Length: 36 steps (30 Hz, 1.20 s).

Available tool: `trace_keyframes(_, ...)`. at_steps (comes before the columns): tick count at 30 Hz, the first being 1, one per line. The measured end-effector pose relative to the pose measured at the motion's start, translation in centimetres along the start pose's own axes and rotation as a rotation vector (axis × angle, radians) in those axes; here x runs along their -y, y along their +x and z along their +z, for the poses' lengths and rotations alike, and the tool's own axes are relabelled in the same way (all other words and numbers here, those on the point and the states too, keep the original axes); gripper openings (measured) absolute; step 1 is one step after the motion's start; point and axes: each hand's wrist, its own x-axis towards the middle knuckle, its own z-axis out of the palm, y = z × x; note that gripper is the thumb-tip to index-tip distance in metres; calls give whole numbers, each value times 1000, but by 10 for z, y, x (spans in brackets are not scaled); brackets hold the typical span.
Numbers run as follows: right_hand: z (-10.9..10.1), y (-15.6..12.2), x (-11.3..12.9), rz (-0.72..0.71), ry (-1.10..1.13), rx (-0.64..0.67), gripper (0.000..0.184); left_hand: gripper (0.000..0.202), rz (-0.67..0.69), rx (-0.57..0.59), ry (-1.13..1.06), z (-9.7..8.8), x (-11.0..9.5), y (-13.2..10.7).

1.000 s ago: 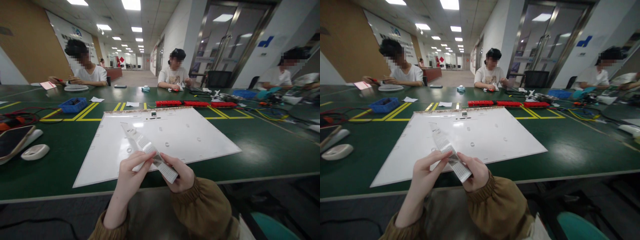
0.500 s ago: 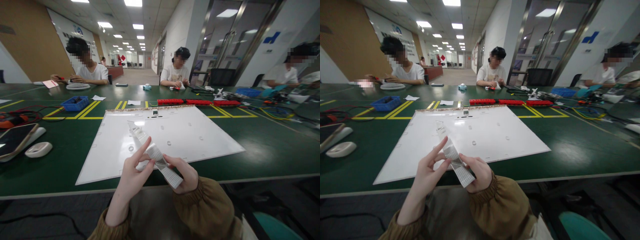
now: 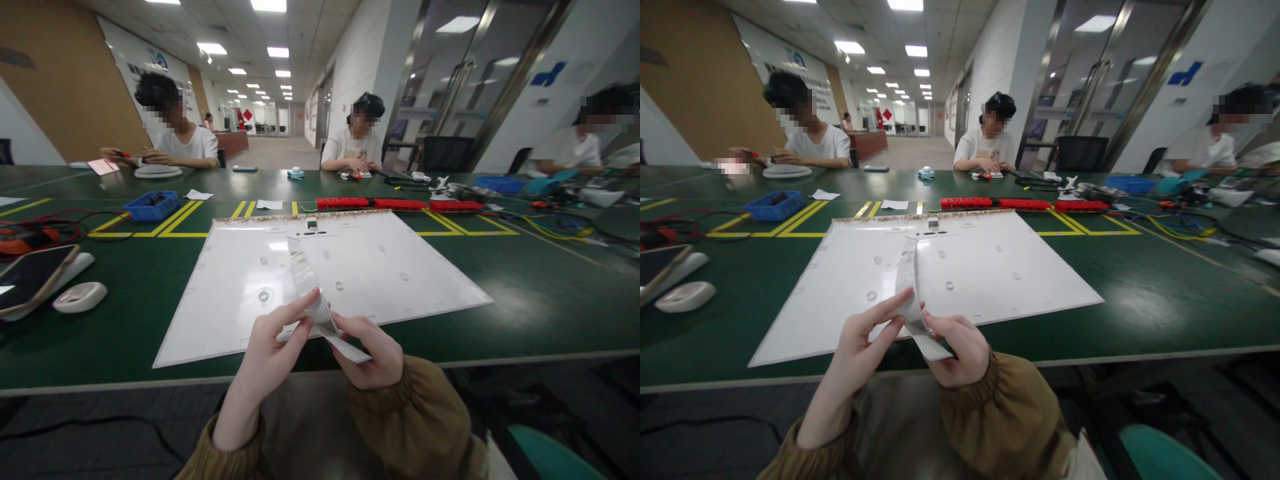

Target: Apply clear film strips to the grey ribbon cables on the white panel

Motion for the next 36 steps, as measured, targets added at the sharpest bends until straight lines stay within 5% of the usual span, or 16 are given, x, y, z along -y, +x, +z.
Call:
trace_keyframes(9, -1, -3, -3, 29, 40, 32, 42, 34, 2, -10, 29, -1, -2, 1)
trace_keyframes(20, -4, -3, 3, 390, 77, 108, 11, 38, 2, -32, 73, 0, -2, 0)
trace_keyframes(26, -4, 3, 3, 506, 174, 124, 13, 36, -21, -43, 84, 3, -2, 2)
trace_keyframes(36, -5, 3, 0, 503, 168, 177, 24, 36, -75, -86, 59, 7, 5, 2)
